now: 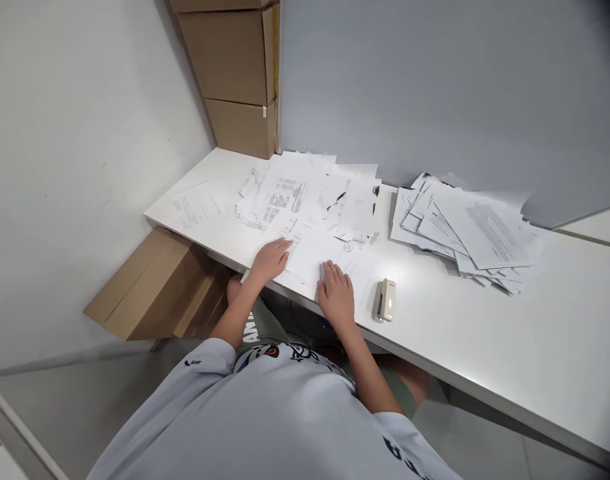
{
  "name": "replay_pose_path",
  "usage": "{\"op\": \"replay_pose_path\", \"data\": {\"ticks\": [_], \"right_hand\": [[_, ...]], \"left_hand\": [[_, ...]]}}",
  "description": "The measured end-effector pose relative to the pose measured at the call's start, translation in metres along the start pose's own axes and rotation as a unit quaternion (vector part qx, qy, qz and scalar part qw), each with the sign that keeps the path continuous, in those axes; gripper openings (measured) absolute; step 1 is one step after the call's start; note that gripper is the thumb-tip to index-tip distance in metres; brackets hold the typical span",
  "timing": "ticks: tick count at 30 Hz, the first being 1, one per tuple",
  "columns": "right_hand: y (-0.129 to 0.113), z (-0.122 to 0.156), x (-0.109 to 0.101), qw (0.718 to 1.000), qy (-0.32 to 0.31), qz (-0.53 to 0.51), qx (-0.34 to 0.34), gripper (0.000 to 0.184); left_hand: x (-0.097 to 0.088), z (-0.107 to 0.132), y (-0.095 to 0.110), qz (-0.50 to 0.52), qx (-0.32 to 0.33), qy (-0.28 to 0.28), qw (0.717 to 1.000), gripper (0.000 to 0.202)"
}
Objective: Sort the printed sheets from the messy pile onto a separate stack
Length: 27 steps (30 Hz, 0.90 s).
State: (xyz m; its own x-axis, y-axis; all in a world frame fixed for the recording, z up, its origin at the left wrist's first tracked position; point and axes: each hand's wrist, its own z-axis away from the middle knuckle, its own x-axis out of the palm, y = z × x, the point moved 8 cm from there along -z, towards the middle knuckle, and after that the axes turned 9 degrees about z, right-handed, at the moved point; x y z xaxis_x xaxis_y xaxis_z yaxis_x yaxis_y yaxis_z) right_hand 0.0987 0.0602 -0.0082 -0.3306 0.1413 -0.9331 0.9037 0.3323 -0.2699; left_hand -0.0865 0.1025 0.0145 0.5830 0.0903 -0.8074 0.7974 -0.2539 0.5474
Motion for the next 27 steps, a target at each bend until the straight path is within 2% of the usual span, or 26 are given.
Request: {"op": "replay_pose_path", "data": {"ticks": [4,9,17,23,27], "right_hand": [[0.006,0.002,-0.001,1.000,0.003,-0.008,0.025,0.052],[0.010,0.004,0.001,1.000,-0.012,0.010,0.026,0.051],[0.000,0.018,0.004,0.996,-0.037,0.063,-0.044,0.055],[-0.012,0.041,-0.001,0.992,-0.034,0.086,-0.086,0.057],[-0.016,0.048,-0.003,0.992,-0.035,0.076,-0.096,0.057]], "left_hand": [[0.003,-0.002,0.002,-0.013,-0.004,-0.012,1.000,0.046],[0.001,-0.001,0.001,-0.030,-0.036,-0.002,0.999,0.046],[-0.006,0.003,-0.007,-0.083,-0.108,0.040,0.990,0.048],[-0.006,0.006,-0.004,-0.055,-0.096,0.032,0.993,0.048],[-0.009,0.008,-0.002,0.042,-0.143,0.071,0.986,0.032]]}}
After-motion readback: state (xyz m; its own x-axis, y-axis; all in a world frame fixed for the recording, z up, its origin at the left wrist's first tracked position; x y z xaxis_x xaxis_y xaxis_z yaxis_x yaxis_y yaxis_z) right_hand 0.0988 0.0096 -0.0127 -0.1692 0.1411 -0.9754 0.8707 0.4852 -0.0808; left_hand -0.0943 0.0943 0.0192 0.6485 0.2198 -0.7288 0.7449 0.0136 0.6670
